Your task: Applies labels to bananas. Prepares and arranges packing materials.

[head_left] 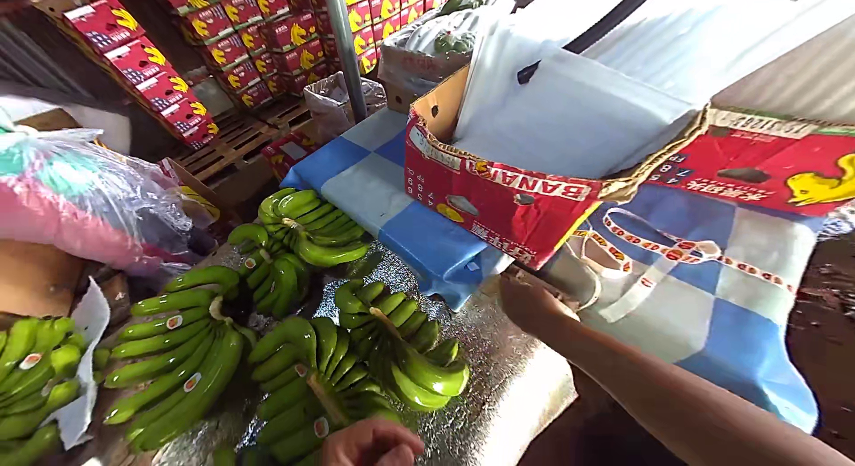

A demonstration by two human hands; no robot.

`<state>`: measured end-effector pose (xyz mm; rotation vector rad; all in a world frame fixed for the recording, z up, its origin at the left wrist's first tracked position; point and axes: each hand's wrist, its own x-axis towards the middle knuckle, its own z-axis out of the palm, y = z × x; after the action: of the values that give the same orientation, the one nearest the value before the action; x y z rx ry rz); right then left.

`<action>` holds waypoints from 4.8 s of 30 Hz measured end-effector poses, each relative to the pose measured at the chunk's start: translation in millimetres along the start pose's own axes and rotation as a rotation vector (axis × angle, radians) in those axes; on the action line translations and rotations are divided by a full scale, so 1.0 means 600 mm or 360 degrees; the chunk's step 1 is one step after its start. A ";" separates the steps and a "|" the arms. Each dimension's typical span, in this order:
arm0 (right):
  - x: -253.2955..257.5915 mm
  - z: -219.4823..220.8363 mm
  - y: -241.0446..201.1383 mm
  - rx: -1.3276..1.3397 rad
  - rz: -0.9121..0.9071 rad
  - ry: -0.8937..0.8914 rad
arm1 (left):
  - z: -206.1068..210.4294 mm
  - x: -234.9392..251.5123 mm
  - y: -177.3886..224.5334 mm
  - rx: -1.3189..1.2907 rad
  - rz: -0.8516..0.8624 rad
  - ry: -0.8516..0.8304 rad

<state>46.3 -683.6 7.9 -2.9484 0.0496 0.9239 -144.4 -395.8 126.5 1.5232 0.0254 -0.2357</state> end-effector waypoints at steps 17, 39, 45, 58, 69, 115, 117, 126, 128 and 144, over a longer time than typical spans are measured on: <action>-0.151 -0.021 0.149 0.2015 -0.1440 0.0145 | 0.247 0.174 0.133 0.1212 -0.0039 -0.0838; -0.163 -0.013 0.186 0.2713 -0.1580 0.0493 | 0.357 0.217 0.072 0.2049 0.1017 -0.0009; -0.192 0.028 0.172 0.2282 -0.1448 0.0831 | 0.369 0.196 0.028 0.1940 0.0896 0.0107; -0.146 -0.089 0.142 0.2802 -0.1260 0.0546 | 0.273 0.230 0.075 0.1461 0.1122 0.0365; -0.116 -0.194 0.052 0.2453 -0.1733 0.0374 | -0.020 0.308 0.057 0.1230 -0.0392 0.0647; 0.050 -0.048 0.134 0.2454 -0.0971 -0.1003 | 0.264 0.370 0.009 0.1654 -0.0506 0.0128; 0.045 -0.051 0.126 0.2355 -0.0987 -0.1008 | 0.292 0.354 0.007 0.1713 -0.0288 0.0076; 0.037 -0.057 0.111 0.2638 -0.0638 -0.1400 | 0.288 0.320 -0.065 0.2320 0.0558 0.0361; 0.052 -0.042 0.109 0.2707 -0.0553 -0.1210 | 0.272 0.331 -0.026 0.1819 -0.0114 0.0463; 0.063 -0.028 0.131 0.2780 -0.0486 -0.1221 | 0.149 0.427 -0.116 0.2185 -0.1766 0.0154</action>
<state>83.1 -763.7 -3.1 -0.9280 0.2147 1.0121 82.6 -521.5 20.9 2.7400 0.9735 -1.2441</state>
